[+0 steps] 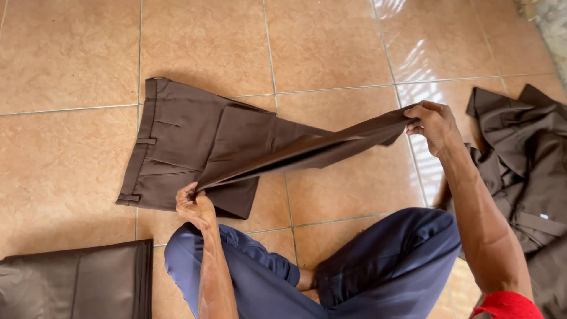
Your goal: Folding brown trousers into neat rectangles while sitting on the floor.
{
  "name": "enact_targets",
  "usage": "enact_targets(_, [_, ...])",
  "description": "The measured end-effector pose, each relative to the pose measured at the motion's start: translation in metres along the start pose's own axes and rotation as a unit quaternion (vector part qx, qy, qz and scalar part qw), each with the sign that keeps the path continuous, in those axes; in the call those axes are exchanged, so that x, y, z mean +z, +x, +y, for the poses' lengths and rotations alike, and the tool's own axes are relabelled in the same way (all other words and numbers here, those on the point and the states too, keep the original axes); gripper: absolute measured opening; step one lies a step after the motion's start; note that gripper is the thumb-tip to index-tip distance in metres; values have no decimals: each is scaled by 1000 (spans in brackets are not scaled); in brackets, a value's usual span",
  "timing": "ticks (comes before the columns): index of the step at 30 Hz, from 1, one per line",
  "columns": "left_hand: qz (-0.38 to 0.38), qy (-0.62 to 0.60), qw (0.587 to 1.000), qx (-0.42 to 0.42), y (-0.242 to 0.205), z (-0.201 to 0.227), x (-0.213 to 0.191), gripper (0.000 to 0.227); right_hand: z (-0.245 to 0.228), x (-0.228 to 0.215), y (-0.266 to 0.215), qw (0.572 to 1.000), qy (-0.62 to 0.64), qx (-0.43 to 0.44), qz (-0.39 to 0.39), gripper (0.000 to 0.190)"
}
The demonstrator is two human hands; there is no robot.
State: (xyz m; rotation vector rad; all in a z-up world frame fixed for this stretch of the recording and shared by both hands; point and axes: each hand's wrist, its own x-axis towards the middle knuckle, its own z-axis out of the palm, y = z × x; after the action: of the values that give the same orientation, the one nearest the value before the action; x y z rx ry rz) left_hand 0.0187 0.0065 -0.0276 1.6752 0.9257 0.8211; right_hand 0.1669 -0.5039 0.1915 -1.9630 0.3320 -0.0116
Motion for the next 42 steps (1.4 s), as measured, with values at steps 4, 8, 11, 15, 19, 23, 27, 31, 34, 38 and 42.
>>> enact_targets(4, [21, 8, 999, 45, -3, 10, -10, 36, 25, -7, -36, 998, 3, 67, 3, 18])
enact_targets(8, [24, 1, 997, 78, -9, 13, -16, 41, 77, -12, -52, 994, -33, 103, 26, 20])
enact_targets(11, [24, -8, 996, 89, -11, 17, -19, 40, 66, -13, -84, 992, -31, 124, 14, 24])
enact_targets(15, [24, -3, 995, 95, -10, 12, -19, 40, 86, -23, -103, 980, -107, 166, -24, 28])
enact_targets(19, [25, 4, 995, 99, -9, 0, -14, 41, 122, -29, -107, 957, -205, 199, -42, 23])
enact_targets(23, [18, 15, 994, 107, -7, -9, -15, 42, 148, -26, -104, 960, -160, 228, -14, 26])
enact_targets(27, [28, 3, 994, 106, -10, 6, -15, 41, 133, -24, -105, 973, -20, 230, 15, 32])
enact_targets(31, [26, -1, 994, 102, -14, 16, -17, 42, 148, -27, -87, 960, 106, 253, 45, 41])
enact_targets(34, [-6, -10, 995, 99, -11, 20, -11, 38, 176, -27, -51, 943, 188, 266, 73, 48])
enact_targets(38, [-53, -7, 990, 133, 6, 59, 7, 32, 187, -19, 40, 906, 326, 240, 123, 55])
enact_targets(42, [-45, -18, 985, 166, 56, 110, 16, 29, 48, -7, 69, 909, 341, 205, 125, 39])
